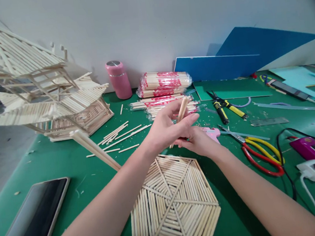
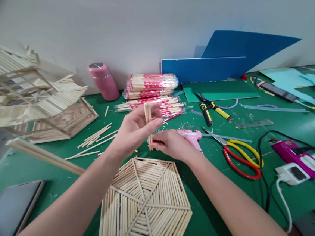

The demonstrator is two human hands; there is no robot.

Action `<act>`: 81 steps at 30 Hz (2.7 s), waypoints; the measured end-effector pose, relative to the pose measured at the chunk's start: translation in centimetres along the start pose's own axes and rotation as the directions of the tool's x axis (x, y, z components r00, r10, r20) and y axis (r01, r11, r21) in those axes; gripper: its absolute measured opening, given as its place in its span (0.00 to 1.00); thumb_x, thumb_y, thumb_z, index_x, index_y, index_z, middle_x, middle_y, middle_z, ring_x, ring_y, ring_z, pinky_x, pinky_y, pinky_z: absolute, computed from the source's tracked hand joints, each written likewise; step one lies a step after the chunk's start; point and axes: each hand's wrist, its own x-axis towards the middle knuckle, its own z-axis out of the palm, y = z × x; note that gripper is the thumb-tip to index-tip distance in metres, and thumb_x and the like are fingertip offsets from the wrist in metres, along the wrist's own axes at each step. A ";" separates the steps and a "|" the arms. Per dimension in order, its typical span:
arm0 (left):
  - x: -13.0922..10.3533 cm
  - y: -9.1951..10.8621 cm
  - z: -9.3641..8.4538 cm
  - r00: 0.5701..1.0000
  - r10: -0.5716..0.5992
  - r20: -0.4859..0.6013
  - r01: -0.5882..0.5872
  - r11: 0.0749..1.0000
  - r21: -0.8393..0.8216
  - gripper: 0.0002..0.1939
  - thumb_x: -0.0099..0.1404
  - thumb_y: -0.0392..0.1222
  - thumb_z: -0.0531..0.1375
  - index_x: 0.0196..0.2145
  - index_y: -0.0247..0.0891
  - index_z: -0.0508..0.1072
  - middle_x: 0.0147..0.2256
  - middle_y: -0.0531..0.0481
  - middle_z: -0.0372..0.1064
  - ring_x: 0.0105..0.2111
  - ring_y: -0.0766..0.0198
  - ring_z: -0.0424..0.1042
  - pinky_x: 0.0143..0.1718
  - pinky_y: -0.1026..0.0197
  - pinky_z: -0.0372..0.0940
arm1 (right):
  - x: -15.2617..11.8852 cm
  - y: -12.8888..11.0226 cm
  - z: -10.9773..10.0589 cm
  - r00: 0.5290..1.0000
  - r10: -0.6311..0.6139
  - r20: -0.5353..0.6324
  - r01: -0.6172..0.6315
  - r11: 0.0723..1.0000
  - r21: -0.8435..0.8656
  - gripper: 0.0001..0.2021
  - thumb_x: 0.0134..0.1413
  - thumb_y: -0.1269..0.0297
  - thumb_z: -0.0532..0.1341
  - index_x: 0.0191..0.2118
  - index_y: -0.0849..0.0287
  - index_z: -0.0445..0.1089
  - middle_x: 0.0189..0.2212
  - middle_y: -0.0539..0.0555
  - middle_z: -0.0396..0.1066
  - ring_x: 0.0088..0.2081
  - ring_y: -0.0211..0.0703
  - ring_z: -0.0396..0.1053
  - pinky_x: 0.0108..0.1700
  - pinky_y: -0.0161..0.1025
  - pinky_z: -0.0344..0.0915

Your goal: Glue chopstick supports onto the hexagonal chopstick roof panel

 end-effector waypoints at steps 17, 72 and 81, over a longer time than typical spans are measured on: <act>-3.4 -2.4 -1.0 0.987 0.162 -0.010 -0.121 0.777 0.617 0.08 0.57 0.33 0.52 0.24 0.35 0.70 0.24 0.50 0.67 0.25 0.65 0.65 0.27 0.62 0.59 | 0.0 -0.1 -0.2 1.000 -0.002 0.015 0.002 1.000 0.031 0.06 0.52 0.68 0.56 0.29 0.61 0.69 0.23 0.49 0.69 0.25 0.35 0.66 0.27 0.30 0.58; -0.9 0.0 1.1 0.991 0.069 -0.111 -0.073 0.997 -0.031 0.12 0.63 0.42 0.49 0.23 0.39 0.61 0.20 0.57 0.51 0.20 0.70 0.52 0.22 0.64 0.52 | 0.0 -1.2 0.3 1.000 0.009 0.003 -0.008 0.999 -0.053 0.11 0.47 0.71 0.56 0.17 0.62 0.62 0.15 0.46 0.60 0.18 0.30 0.54 0.20 0.30 0.46; -0.8 0.2 1.0 0.989 0.092 -0.114 -0.097 0.994 -0.041 0.12 0.62 0.40 0.50 0.22 0.39 0.60 0.20 0.57 0.52 0.19 0.70 0.51 0.22 0.64 0.51 | 0.5 -1.5 -0.4 0.999 0.003 0.040 -0.004 0.999 0.037 0.06 0.49 0.67 0.54 0.24 0.61 0.62 0.19 0.48 0.63 0.21 0.32 0.57 0.21 0.30 0.51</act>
